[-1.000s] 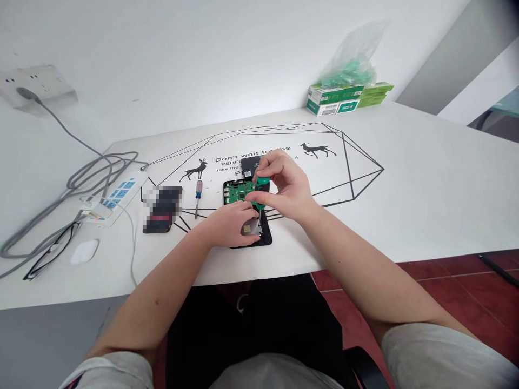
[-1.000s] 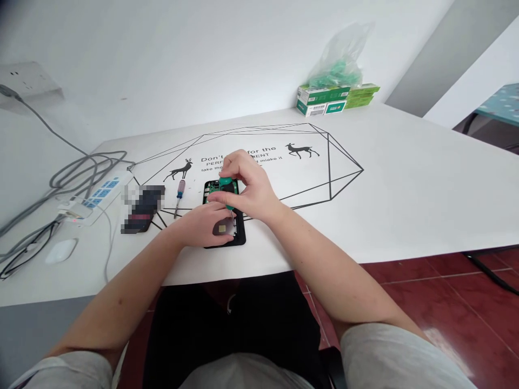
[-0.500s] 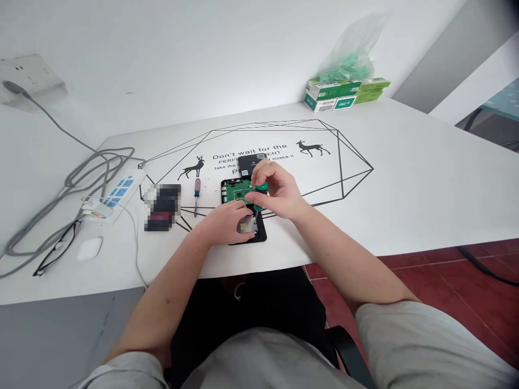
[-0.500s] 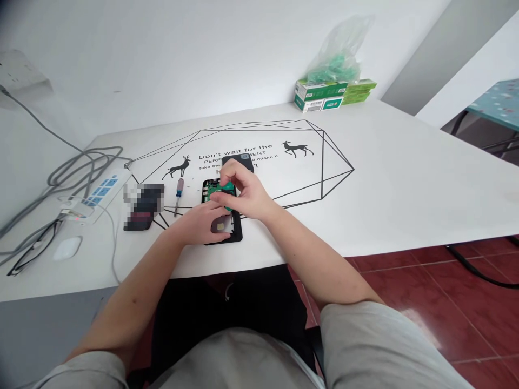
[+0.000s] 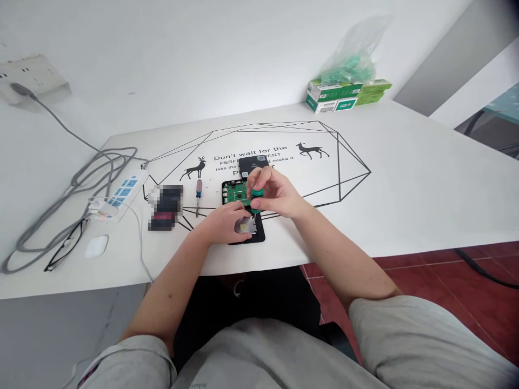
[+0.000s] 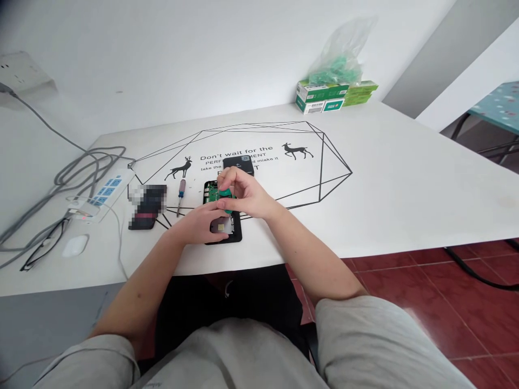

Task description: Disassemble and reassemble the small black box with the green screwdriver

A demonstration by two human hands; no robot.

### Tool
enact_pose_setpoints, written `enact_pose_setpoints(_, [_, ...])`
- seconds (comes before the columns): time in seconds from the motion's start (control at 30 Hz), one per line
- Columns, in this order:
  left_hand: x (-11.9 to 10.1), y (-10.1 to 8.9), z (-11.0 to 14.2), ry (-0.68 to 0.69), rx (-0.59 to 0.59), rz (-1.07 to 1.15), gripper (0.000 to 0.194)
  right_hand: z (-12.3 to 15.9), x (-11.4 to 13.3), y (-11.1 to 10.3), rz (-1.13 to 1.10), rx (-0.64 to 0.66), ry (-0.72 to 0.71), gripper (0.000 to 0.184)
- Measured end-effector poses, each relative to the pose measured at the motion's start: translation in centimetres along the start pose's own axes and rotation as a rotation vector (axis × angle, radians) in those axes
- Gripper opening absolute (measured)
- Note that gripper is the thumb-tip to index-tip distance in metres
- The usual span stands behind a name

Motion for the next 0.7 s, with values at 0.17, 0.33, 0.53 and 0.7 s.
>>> enact_pose_setpoints(0.17, [-0.2, -0.2, 0.1, 0.041, -0.028, 0.028, 0.037, 0.5, 0.0, 1.0, -0.148, 0.134, 0.118, 0.017])
enact_pose_setpoints(0.33, [-0.1, 0.1, -0.1, 0.035, -0.029, 0.013, 0.033, 0.6, 0.0, 1.3, -0.178, 0.176, 0.117, 0.024])
enact_pose_setpoints(0.53, [-0.2, 0.1, -0.2, 0.02, -0.056, 0.042, 0.026, 0.5, -1.9, -1.9, -0.027, -0.105, 0.163, 0.041])
enact_pose_setpoints(0.7, [1.0, -1.5, 0.4, -0.016, -0.208, 0.437, 0.029, 2.6, -3.3, -9.7, 0.66, -0.503, 0.5, 0.044])
Point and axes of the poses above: each hand's wrist, its own z-axis away from the middle knuckle, its own y-axis out of the palm, x = y × z, the point moved 9 cm from there along -z, towards the middle knuckle, and after that the axes turned 4 degrees about z, right-handed, at the moved point
